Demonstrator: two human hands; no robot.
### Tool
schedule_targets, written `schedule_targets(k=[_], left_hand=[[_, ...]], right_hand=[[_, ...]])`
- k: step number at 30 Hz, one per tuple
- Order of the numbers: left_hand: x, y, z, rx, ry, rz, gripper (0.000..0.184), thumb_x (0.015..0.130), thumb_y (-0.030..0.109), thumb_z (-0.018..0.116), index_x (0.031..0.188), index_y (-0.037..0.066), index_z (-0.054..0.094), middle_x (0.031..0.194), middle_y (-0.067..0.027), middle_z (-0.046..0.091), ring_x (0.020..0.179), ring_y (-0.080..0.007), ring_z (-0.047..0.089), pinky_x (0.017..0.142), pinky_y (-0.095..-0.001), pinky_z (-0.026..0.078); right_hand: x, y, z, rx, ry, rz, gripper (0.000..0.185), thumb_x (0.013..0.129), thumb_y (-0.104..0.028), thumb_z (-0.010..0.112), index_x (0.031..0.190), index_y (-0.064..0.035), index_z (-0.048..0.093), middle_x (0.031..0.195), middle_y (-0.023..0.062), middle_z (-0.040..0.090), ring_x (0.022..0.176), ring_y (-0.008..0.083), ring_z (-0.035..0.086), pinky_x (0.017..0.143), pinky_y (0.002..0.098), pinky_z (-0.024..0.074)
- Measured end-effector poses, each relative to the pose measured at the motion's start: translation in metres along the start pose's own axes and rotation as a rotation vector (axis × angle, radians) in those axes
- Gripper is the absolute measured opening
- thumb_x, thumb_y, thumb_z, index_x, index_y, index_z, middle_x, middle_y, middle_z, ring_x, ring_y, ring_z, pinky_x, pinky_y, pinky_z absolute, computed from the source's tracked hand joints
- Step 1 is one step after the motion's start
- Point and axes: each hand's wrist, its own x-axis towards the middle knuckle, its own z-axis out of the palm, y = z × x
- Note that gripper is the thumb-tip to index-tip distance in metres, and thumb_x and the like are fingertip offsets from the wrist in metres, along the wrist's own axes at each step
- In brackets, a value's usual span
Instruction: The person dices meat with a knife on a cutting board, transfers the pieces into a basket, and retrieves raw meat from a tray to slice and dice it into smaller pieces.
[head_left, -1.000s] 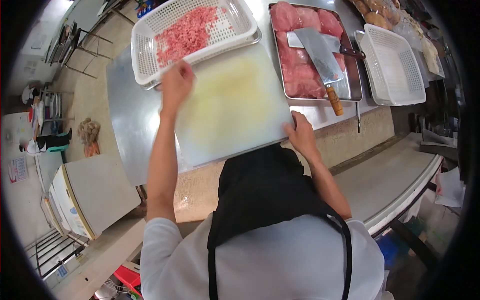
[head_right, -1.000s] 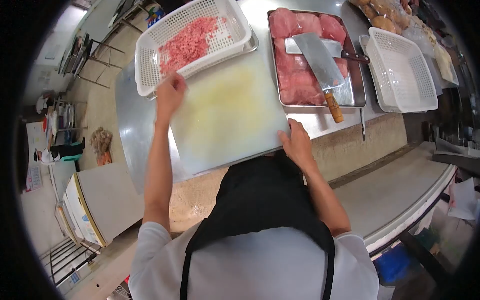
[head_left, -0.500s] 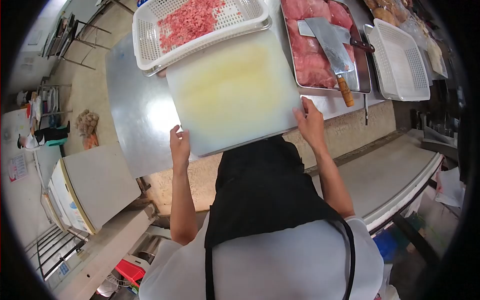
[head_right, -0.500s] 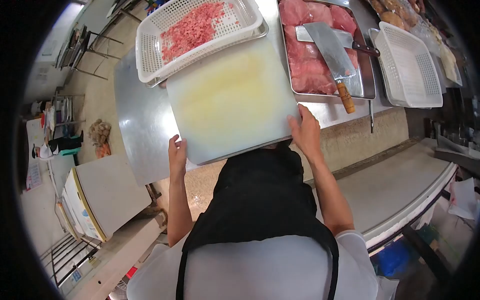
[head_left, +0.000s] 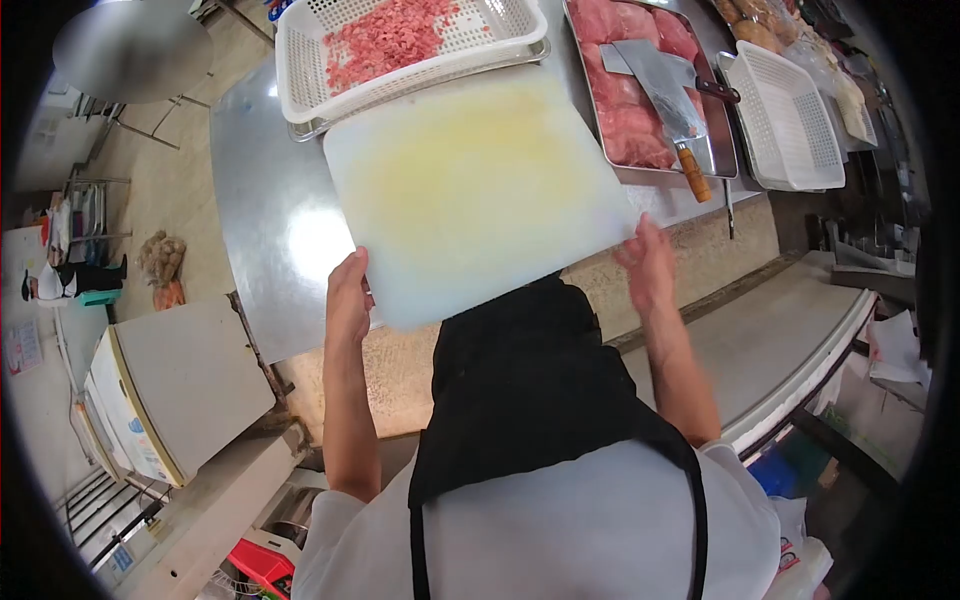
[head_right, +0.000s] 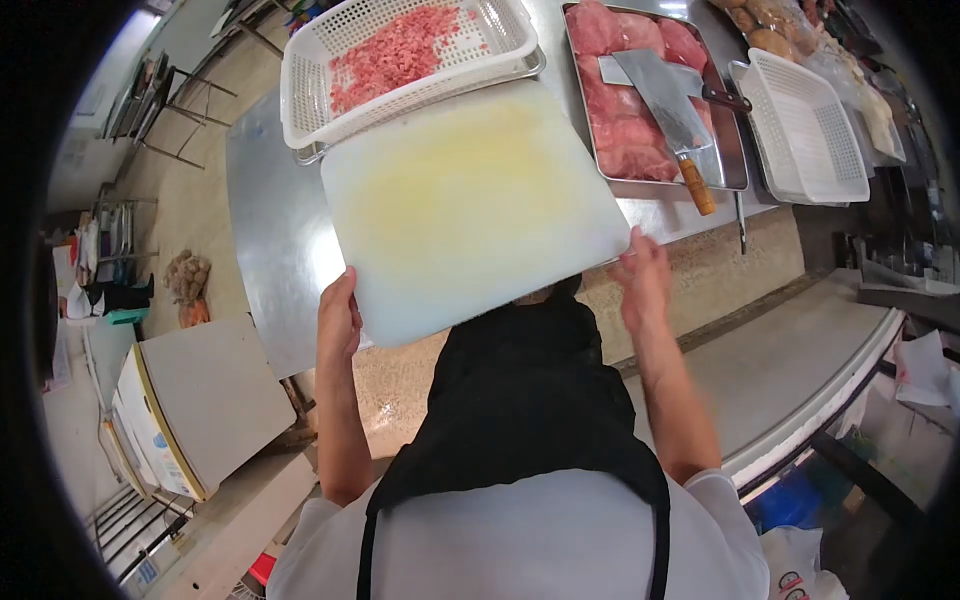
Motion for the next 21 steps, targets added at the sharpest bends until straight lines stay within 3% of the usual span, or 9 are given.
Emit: schedule_targets(k=[2, 5, 9, 12, 14, 16, 17, 19, 21], left_hand=[[-0.016, 0.013, 0.004, -0.051, -0.03, 0.031, 0.036, 0.108, 0.035, 0.057, 0.107, 0.001, 0.066, 0.075, 0.0003, 0.064, 0.052, -0.0028, 0.049, 0.044, -0.019, 0.036], [-0.034, 0.02, 0.005, -0.103, -0.109, 0.089, 0.031, 0.104, 0.031, 0.062, 0.109, 0.0, 0.065, 0.075, 0.0001, 0.064, 0.049, -0.0021, 0.045, 0.043, -0.0181, 0.034], [-0.076, 0.047, 0.02, -0.235, -0.123, 0.214, 0.02, 0.097, 0.018, 0.069, 0.102, 0.001, 0.06, 0.07, -0.0059, 0.064, 0.048, -0.0087, 0.055, 0.042, -0.0248, 0.043], [-0.112, 0.053, 0.031, -0.3, 0.019, 0.319, 0.023, 0.097, 0.017, 0.067, 0.109, -0.002, 0.062, 0.072, -0.0061, 0.066, 0.052, -0.0079, 0.058, 0.044, -0.0219, 0.044], [-0.132, 0.039, 0.019, -0.293, -0.031, 0.441, 0.037, 0.1, 0.028, 0.065, 0.118, -0.005, 0.061, 0.086, -0.012, 0.071, 0.067, -0.0135, 0.066, 0.058, -0.0268, 0.052], [-0.128, 0.038, 0.006, -0.595, -0.001, 0.481, 0.055, 0.103, 0.041, 0.059, 0.129, -0.008, 0.06, 0.108, -0.0189, 0.071, 0.093, -0.0226, 0.07, 0.081, -0.0347, 0.055], [-0.11, 0.048, -0.001, -0.897, 0.048, 0.455, 0.066, 0.105, 0.049, 0.055, 0.135, -0.01, 0.058, 0.123, -0.0229, 0.07, 0.11, -0.0289, 0.069, 0.098, -0.0403, 0.054], [-0.048, 0.036, -0.04, -1.008, 0.255, 0.353, 0.074, 0.107, 0.054, 0.045, 0.141, -0.011, 0.054, 0.144, -0.0263, 0.058, 0.138, -0.0374, 0.052, 0.118, -0.0479, 0.039], [-0.03, 0.019, -0.061, -0.878, 0.19, 0.325, 0.075, 0.107, 0.053, 0.044, 0.145, -0.011, 0.05, 0.147, -0.0256, 0.056, 0.138, -0.0382, 0.052, 0.119, -0.0464, 0.039]], right_hand=[[-0.035, 0.01, 0.014, 0.384, -0.434, 0.197, 0.062, 0.102, -0.039, 0.068, 0.148, -0.0042, 0.048, 0.145, 0.0108, 0.059, 0.134, 0.0255, 0.055, 0.105, 0.0464, 0.0508], [-0.04, 0.039, 0.048, 0.754, -0.452, 0.3, 0.056, 0.104, -0.033, 0.065, 0.15, -0.0052, 0.048, 0.152, 0.0118, 0.055, 0.143, 0.0289, 0.05, 0.117, 0.0515, 0.0425], [-0.028, 0.037, 0.045, 0.637, -0.438, 0.222, 0.057, 0.1, -0.02, 0.069, 0.15, -0.0041, 0.048, 0.148, 0.0125, 0.059, 0.137, 0.0296, 0.056, 0.115, 0.0489, 0.0474], [-0.045, -0.006, 0.042, 0.602, -0.492, 0.24, 0.059, 0.096, -0.013, 0.071, 0.149, -0.0033, 0.048, 0.146, 0.0133, 0.06, 0.134, 0.0298, 0.059, 0.114, 0.0478, 0.0495], [-0.054, -0.024, 0.043, 0.59, -0.543, 0.235, 0.059, 0.092, -0.009, 0.072, 0.146, -0.0022, 0.05, 0.143, 0.014, 0.061, 0.132, 0.0293, 0.06, 0.114, 0.0483, 0.0504], [-0.047, -0.039, 0.047, 0.519, -0.656, 0.189, 0.058, 0.092, -0.014, 0.072, 0.144, 0.001, 0.051, 0.141, 0.014, 0.062, 0.132, 0.0298, 0.06, 0.112, 0.0465, 0.051], [-0.039, -0.048, 0.05, 0.473, -0.704, 0.203, 0.058, 0.092, -0.015, 0.072, 0.143, 0.0016, 0.051, 0.14, 0.0143, 0.063, 0.131, 0.03, 0.06, 0.112, 0.0459, 0.051], [-0.022, -0.061, 0.065, 0.363, -0.797, 0.197, 0.057, 0.092, -0.017, 0.071, 0.142, 0.0026, 0.052, 0.138, 0.0151, 0.063, 0.129, 0.0303, 0.061, 0.11, 0.0448, 0.0514], [-0.007, -0.072, 0.079, 0.228, -0.868, 0.151, 0.055, 0.093, -0.02, 0.07, 0.14, 0.0034, 0.053, 0.137, 0.016, 0.064, 0.127, 0.0304, 0.062, 0.109, 0.0437, 0.0519]])
